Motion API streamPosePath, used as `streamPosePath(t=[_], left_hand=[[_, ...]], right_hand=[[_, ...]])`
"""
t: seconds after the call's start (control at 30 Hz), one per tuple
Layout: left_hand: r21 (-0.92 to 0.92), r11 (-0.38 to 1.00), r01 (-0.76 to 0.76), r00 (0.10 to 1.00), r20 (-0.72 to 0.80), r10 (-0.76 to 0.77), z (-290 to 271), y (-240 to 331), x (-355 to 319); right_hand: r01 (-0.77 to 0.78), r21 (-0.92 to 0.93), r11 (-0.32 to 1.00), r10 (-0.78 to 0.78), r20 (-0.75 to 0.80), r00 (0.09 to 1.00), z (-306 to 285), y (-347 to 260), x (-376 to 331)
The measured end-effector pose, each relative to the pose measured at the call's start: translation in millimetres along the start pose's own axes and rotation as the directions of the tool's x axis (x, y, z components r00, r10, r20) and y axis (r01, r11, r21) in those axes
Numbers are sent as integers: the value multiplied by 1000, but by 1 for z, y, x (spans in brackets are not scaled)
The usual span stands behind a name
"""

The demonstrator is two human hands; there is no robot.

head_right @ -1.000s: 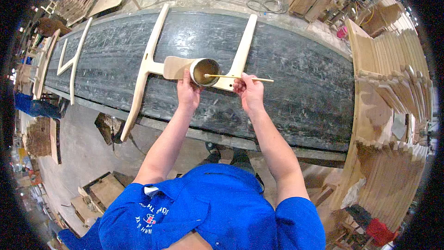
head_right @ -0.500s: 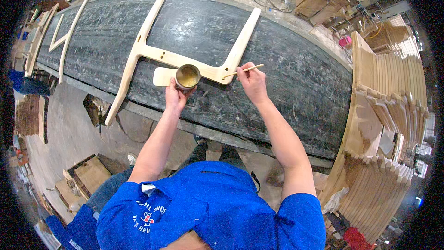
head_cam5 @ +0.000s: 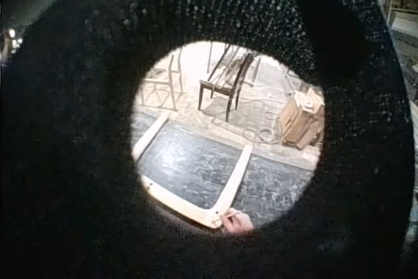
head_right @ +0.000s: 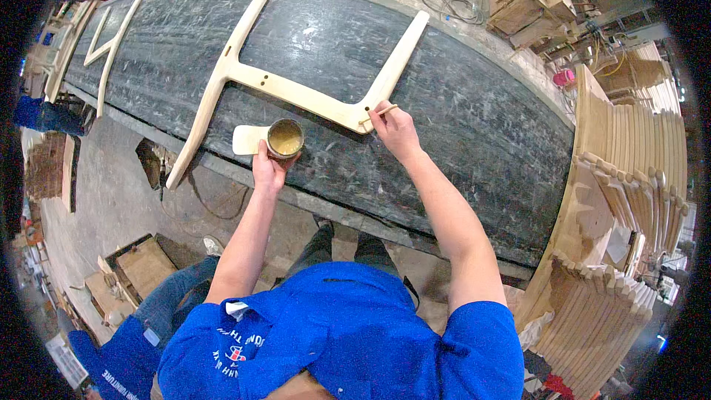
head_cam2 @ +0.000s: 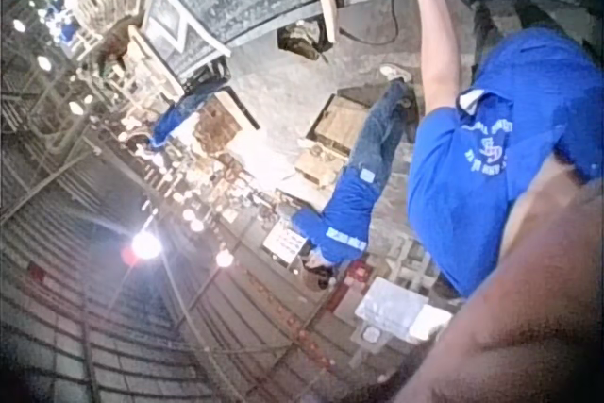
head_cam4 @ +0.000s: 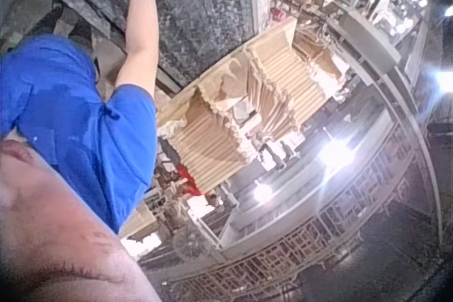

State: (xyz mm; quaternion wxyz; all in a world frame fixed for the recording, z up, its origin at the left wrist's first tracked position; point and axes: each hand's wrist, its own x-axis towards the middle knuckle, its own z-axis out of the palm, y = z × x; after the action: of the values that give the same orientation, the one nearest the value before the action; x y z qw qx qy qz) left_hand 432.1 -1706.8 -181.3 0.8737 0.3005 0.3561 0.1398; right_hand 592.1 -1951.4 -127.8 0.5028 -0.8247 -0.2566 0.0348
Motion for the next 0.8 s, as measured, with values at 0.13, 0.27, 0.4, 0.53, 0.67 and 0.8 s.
streamPosePath(t=[0.13, 0.27, 0.4, 0.53, 0.67, 0.8], left_hand=[[25, 999, -22, 999, -30, 23, 2, -1, -4], [12, 999, -34, 999, -17, 34, 2, -4, -6], [14, 999, -42, 999, -24, 42, 5, -11, -8], [22, 998, -63, 997, -36, 64, 7, -16, -12], [34, 998, -56, 998, -17, 57, 7, -17, -14], [55, 997, -49, 999, 6, 48, 6, -16, -19]], right_hand=[[-19, 24, 1000, 19, 21, 1000, -8, 0, 7], [-42, -10, 999, 42, 6, 999, -21, 1, 15], [-34, 34, 999, 36, -49, 998, -22, 10, 21], [-38, 2, 999, 38, -3, 999, -17, 10, 25], [256, -199, 946, -196, 278, 940, -25, 14, 38], [455, -171, 874, -188, 744, 641, -54, 3, 74]])
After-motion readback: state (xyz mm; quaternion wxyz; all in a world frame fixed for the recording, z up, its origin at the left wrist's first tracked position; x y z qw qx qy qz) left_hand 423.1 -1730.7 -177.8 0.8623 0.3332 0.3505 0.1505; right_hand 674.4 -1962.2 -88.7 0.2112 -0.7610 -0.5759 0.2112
